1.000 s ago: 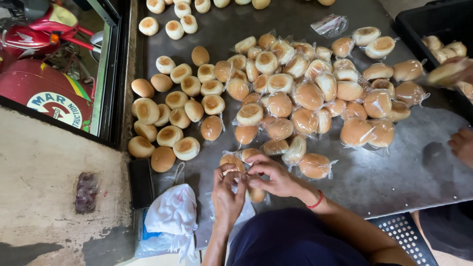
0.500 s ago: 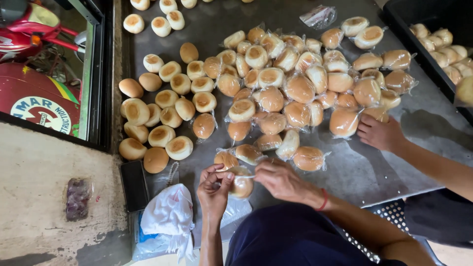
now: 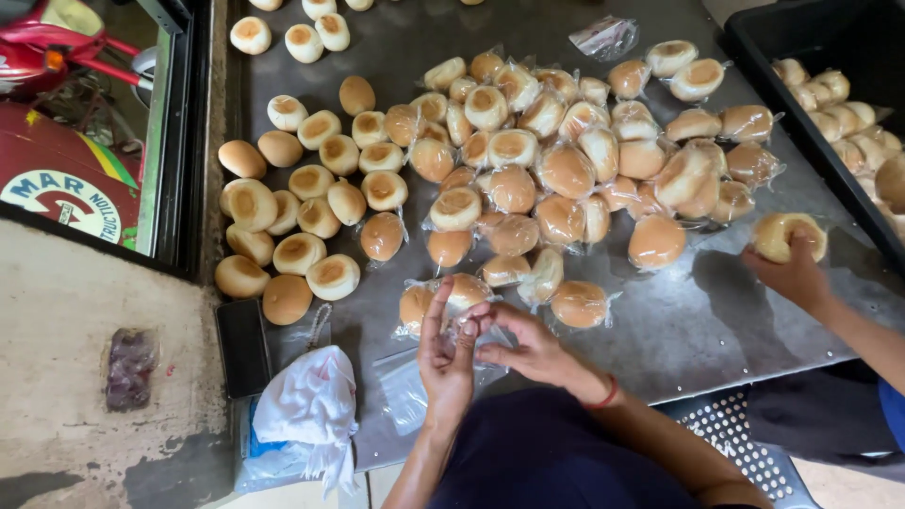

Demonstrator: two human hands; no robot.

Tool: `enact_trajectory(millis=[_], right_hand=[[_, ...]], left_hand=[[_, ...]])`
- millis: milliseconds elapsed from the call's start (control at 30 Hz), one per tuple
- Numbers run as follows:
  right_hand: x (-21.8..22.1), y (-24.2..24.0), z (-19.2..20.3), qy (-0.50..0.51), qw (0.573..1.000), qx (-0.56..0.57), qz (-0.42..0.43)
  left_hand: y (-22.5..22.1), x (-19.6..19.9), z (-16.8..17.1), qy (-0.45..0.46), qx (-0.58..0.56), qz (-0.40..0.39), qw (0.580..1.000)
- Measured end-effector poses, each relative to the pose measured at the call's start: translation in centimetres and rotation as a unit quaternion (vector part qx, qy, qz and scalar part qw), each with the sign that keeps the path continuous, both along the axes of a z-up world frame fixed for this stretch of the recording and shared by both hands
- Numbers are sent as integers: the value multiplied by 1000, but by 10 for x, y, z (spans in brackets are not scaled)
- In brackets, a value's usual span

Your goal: The person packs bread rolls into plastic bags by hand on a metal surface.

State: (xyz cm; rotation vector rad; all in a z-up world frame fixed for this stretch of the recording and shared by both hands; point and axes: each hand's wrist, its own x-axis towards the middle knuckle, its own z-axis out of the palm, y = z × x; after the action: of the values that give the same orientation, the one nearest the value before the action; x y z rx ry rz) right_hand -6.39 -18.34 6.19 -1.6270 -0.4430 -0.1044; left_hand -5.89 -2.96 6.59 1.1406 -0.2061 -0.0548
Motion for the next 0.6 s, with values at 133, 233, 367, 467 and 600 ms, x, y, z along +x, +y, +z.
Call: enact_trajectory(millis=[133,233,367,467,600], right_hand=[[-4,-15,-50,147,983,106,-41],[-1,-35,-41,197,973,104,-65],[3,-46,-25,84,990,-100,-53],[3,-42,-9,84,982,-144,-90],[5,-30,19,-118,941,-262,-177]], left_hand=[[22,8,4,5,30,28,999],[35,12,-12,104,-3,-53,993],[33,5,-48,147,115,-70,980],[31,7,-57,112,157,-48,980],[29,5,-22,129,134,-56,981]])
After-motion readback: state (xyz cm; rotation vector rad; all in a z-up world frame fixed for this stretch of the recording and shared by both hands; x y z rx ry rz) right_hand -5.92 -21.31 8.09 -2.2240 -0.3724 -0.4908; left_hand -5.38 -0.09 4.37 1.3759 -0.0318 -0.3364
